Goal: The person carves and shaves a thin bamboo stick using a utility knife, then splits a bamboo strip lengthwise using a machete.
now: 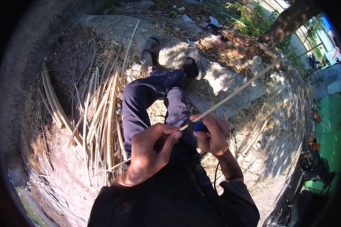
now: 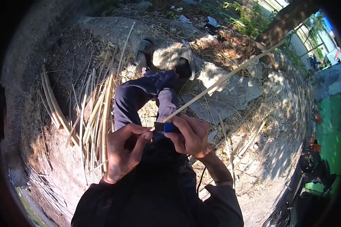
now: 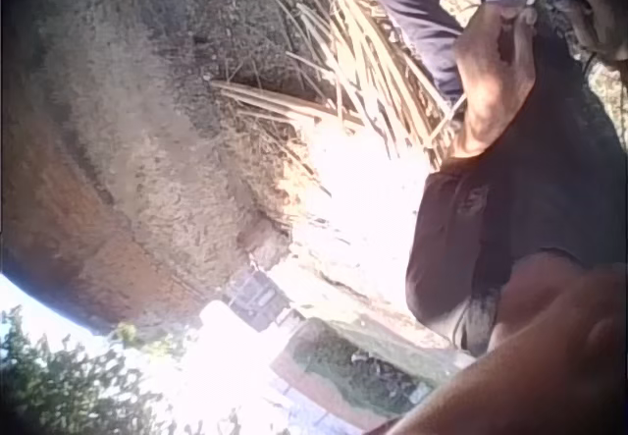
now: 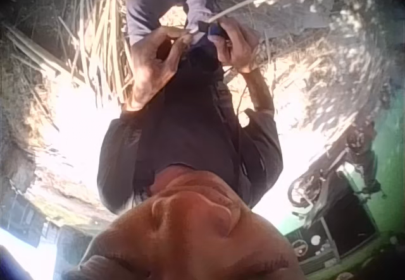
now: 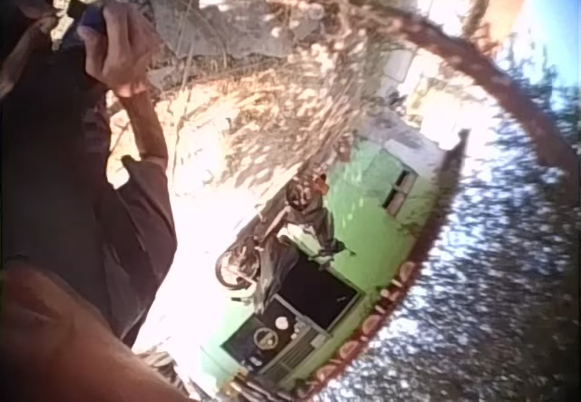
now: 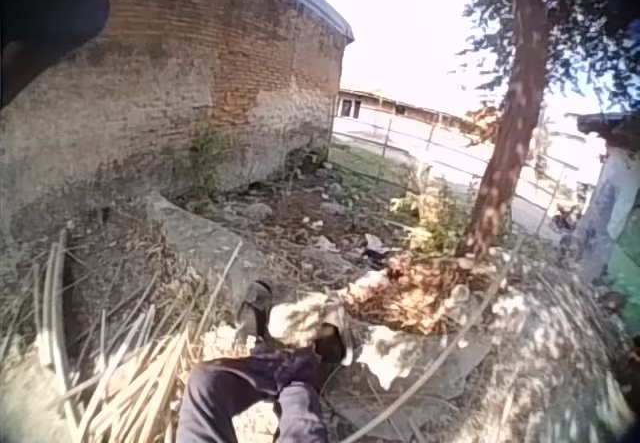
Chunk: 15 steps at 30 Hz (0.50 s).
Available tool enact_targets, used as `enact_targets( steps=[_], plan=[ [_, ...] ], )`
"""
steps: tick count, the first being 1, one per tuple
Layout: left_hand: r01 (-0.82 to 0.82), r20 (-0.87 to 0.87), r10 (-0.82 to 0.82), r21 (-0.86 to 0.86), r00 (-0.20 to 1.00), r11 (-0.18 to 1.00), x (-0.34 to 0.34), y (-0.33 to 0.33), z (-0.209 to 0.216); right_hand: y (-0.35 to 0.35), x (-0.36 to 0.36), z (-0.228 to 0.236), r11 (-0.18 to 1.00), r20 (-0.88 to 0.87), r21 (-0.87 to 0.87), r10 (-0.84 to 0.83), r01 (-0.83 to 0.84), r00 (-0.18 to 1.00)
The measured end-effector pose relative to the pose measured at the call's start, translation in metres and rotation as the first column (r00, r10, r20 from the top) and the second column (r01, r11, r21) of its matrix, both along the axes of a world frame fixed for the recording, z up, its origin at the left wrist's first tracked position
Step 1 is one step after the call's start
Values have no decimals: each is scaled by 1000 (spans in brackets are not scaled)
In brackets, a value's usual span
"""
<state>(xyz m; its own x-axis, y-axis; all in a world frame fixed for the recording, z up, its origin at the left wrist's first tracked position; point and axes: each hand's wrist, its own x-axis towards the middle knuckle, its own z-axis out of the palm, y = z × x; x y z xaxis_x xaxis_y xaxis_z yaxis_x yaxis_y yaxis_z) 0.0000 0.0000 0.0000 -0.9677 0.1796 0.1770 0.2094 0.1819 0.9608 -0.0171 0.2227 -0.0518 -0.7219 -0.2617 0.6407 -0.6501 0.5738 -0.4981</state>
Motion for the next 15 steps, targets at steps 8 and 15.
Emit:
enact_targets(
  steps=[8, 15],
  plan=[
    [18, -35, -16, 49, 999, 999, 2, 1, -3, 6, -2, 3, 997, -78, 17, -77, 79, 994],
    [-20, -104, 18, -23, 994, 1000, -2, -1, 1, 1, -10, 4, 991, -159, 5, -130, 132, 979]
  ],
)
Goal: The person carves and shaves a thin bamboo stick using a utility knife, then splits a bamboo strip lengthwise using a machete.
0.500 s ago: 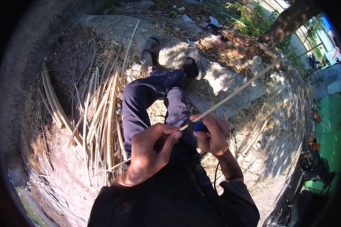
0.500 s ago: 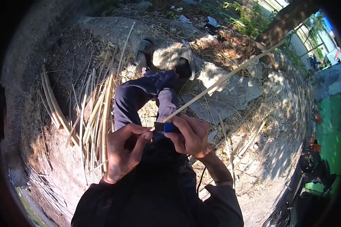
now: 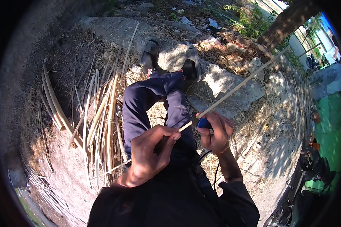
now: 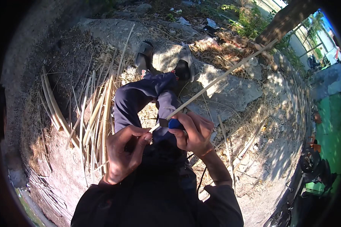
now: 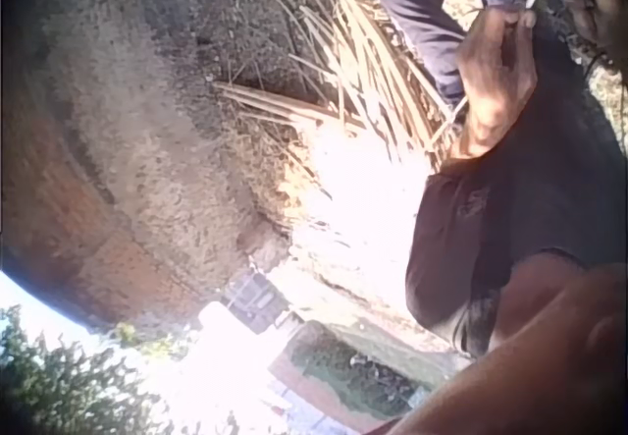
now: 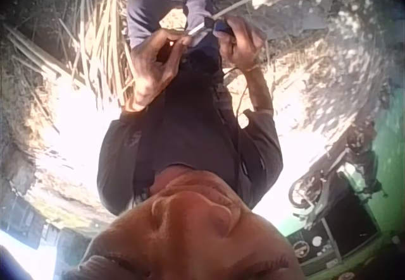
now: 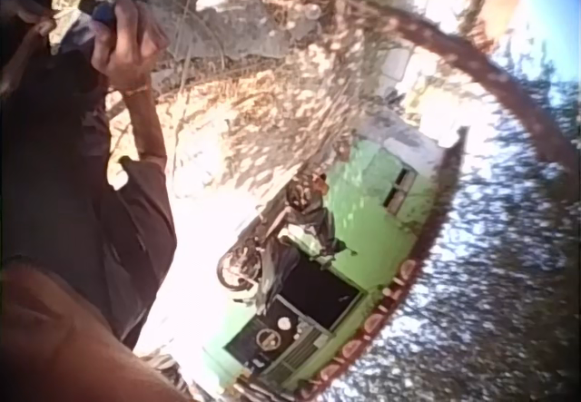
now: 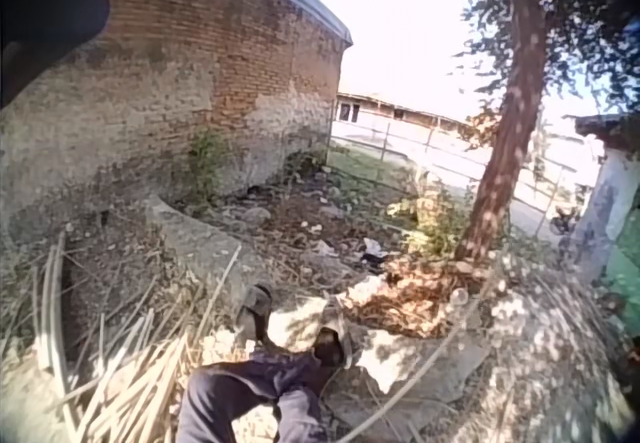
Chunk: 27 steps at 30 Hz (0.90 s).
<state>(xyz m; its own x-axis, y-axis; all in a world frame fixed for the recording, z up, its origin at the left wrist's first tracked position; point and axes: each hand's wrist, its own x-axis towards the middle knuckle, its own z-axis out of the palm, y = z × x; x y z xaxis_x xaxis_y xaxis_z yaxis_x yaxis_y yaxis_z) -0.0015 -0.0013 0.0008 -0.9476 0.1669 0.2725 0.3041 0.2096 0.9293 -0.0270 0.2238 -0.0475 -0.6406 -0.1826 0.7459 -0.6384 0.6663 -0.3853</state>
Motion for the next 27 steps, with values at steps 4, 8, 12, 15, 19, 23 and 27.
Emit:
enact_targets(
  steps=[4, 8, 12, 15, 19, 23, 27],
  plan=[
    [-53, -28, 51, -99, 998, 994, -1, 1, 2, -1, -4, 3, 1000, 49, 5, -13, 13, 999],
    [-107, -111, 95, -109, 989, 988, -2, -6, -3, 13, -17, -4, 966, 103, -135, -208, 221, 973],
    [-111, -90, 101, -109, 991, 988, 4, -13, -12, 53, -53, -24, 928, 132, -224, -274, 298, 953],
    [-138, -33, 134, -190, 990, 972, 9, -20, -20, 101, -89, -39, 865, 207, -239, -398, 441, 894],
    [-169, 77, 196, -269, 978, 948, 5, -32, -34, 133, -110, -55, 714, 489, -448, -307, 537, 816],
    [-205, 37, 225, -292, 974, 934, -3, -37, -44, 109, -86, -54, 634, 555, -570, -171, 522, 814],
    [-211, 65, 236, -269, 970, 940, -7, -31, -37, 61, -49, -32, 741, 474, -606, 44, 289, 880]
  ],
)
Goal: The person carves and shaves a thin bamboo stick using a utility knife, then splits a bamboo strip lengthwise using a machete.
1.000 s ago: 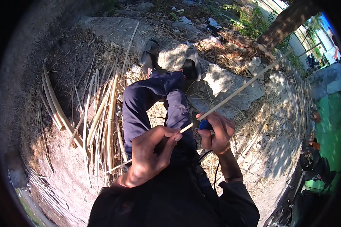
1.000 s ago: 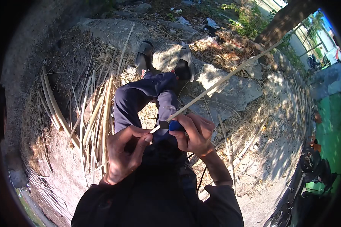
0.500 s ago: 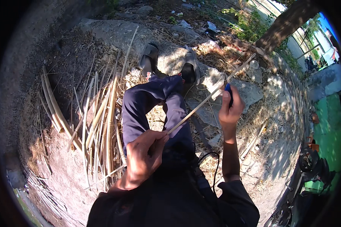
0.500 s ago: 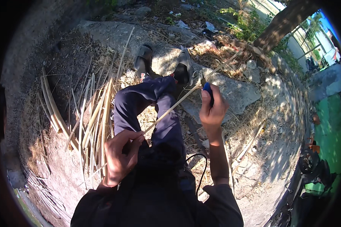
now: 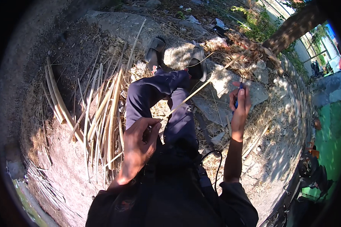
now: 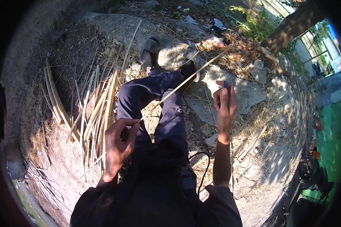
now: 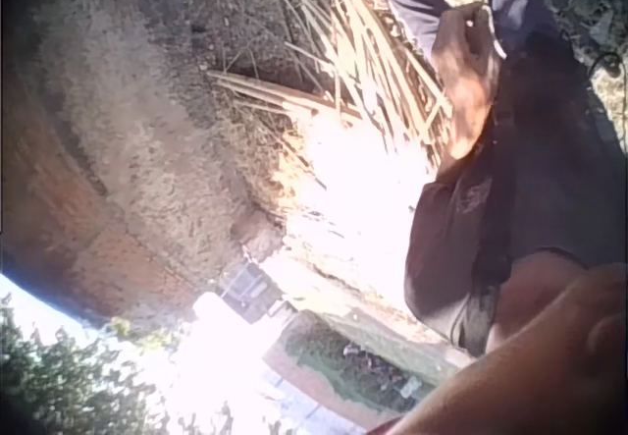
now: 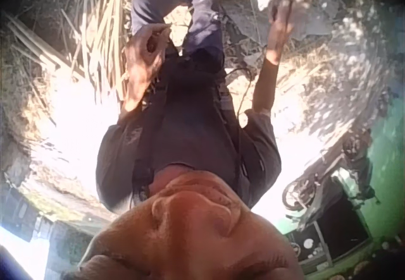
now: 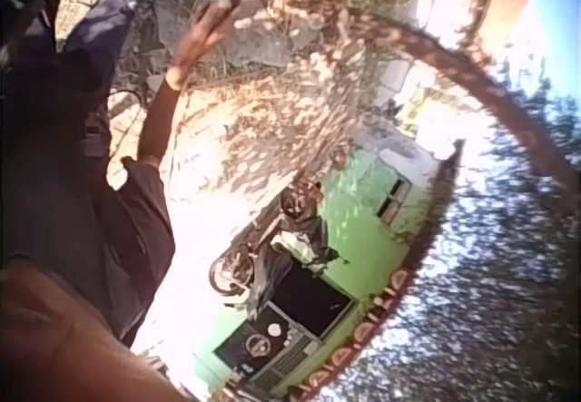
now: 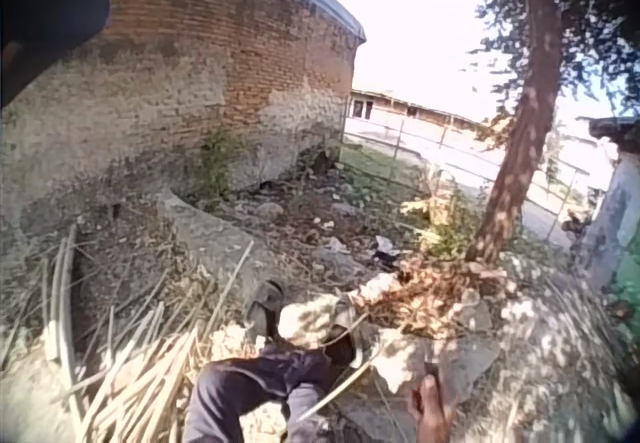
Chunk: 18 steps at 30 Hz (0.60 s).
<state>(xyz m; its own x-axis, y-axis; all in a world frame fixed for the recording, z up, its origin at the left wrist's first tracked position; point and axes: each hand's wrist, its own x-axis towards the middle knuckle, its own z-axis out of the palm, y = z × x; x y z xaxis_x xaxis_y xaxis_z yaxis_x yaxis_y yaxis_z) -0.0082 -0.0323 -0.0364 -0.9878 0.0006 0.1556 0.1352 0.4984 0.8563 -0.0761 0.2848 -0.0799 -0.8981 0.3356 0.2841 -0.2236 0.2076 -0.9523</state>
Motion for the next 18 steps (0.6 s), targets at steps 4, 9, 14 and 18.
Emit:
enact_targets(
  steps=[4, 9, 14, 18],
  plan=[
    [18, 2, -18, 97, 1000, 995, -2, 11, 12, -38, 25, 23, 993, -44, -14, 118, -119, 992],
    [54, -74, -46, 104, 996, 993, -5, 21, 19, -63, 43, 35, 804, -177, 574, 305, -154, 936],
    [68, -123, -54, 112, 991, 991, -4, 24, 22, -76, 50, 32, 758, -156, 617, 381, -211, 911],
    [84, -135, -66, 134, 989, 987, -4, 25, 25, -78, 49, 29, 764, -163, 608, 389, -218, 907]
  ],
)
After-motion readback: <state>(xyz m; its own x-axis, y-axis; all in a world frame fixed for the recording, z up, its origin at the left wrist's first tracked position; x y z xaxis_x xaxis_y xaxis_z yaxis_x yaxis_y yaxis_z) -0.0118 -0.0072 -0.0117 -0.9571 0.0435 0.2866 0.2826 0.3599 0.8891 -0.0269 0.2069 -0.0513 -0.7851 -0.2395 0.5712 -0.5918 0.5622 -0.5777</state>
